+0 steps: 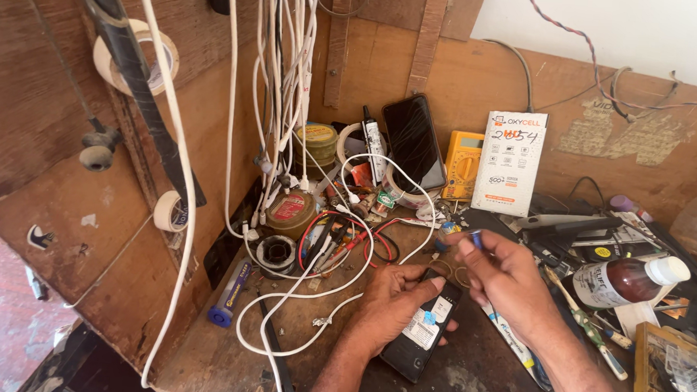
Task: The person holds a small electronic device and uses a screwdriver to remove screws from its back cover. They then open the device, inspect the internal components, and use a small tool to adjust or clean parts inside.
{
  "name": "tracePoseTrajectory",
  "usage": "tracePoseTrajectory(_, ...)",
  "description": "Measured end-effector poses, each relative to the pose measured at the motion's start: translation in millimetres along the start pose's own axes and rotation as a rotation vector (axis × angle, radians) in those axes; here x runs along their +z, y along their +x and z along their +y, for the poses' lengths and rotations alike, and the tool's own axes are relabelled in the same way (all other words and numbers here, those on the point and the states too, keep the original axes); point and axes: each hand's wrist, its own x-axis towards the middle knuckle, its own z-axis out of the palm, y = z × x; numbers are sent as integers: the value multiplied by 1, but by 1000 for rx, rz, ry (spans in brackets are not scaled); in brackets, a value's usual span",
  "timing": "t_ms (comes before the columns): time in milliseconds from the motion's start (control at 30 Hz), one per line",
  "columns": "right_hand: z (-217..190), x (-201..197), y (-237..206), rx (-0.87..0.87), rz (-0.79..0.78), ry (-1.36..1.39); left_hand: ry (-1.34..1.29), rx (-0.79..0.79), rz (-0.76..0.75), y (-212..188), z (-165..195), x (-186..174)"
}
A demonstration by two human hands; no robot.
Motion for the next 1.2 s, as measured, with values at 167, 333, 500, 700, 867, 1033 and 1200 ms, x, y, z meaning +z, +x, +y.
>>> tracePoseTrajectory(167,-20,-7,-10,-636,257,-504,6,16,18,0,0,3)
tracePoseTrajectory(333,-36,-3,-28,-509,336,-368,111,90,100,-1,2,3)
tracePoseTrajectory(500,-31,10,-32,-610,278,-142,96,102,117,-3,5,3)
tracePoseTrajectory(700,-24,14,-36,-586,240,-252,97,113,114,-6,8,5)
tracePoseTrajectory(867,-26,17,-37,-565,229,-296,97,142,86,-6,10,6)
tracePoseTrajectory(1033,-24,16,-37,-558,219,-283,111,126,94,-7,10,5)
tracePoseTrajectory(1200,-25,17,-36,-622,258,-388,125,149,101,-6,8,5)
